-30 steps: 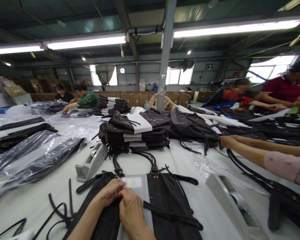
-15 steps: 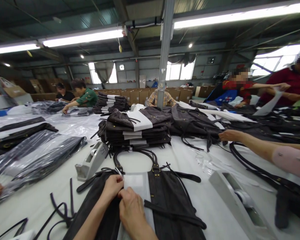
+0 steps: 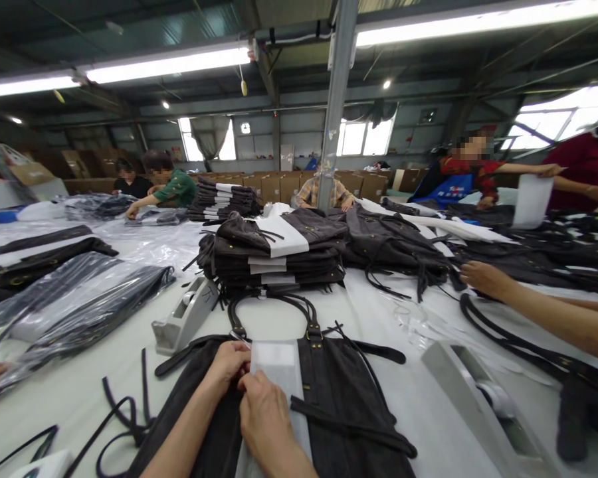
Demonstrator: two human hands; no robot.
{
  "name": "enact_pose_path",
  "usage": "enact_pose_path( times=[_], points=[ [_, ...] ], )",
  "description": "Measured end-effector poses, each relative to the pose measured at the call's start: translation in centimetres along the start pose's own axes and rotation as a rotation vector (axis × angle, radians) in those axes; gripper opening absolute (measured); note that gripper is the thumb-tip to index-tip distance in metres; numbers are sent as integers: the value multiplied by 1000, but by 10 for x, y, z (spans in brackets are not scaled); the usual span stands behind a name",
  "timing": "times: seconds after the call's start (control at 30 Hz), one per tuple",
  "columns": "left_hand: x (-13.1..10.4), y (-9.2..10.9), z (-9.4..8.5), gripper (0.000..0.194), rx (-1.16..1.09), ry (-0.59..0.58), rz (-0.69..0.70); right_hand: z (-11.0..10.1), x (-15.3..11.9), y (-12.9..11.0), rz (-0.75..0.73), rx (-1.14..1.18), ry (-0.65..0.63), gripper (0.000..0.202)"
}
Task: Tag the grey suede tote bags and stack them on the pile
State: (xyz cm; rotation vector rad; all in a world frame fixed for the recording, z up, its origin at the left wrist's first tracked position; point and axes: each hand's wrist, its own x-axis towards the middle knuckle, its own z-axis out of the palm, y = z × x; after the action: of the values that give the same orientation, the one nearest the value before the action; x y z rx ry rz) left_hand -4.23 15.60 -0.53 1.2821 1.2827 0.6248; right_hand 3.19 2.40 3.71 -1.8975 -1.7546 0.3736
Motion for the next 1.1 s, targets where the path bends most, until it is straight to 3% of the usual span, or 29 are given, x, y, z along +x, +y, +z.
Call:
enact_pose_path(
  times=[0.17, 0.4, 0.6, 0.7, 0.8, 0.87, 1.0, 1.1],
  points=[
    [-11, 10, -9, 17, -90, -116, 3, 0, 2, 0, 36, 14, -77, 31],
    [-8, 4, -1, 38, 50, 36, 96, -1, 1, -7, 44, -71, -145, 39],
    [-10, 6, -7, 29, 163, 62, 126, 6, 4, -6, 18, -73, -125, 44],
    [-21, 19, -17, 15, 377, 89, 172, 10, 5, -4, 19, -35, -98, 35],
    [-37, 31, -25, 25, 695, 244, 277, 13, 4, -5, 22, 10, -66, 25],
    [-45, 35, -24, 28, 780, 318, 345, 16, 4, -5, 20, 26, -61, 25],
    [-46, 28, -11, 30, 692, 276, 420, 21, 5, -5, -18, 95, -44, 33],
    [-40, 22, -9, 33, 554, 228, 399, 11, 7, -6, -31, 204, -70, 30]
  ],
)
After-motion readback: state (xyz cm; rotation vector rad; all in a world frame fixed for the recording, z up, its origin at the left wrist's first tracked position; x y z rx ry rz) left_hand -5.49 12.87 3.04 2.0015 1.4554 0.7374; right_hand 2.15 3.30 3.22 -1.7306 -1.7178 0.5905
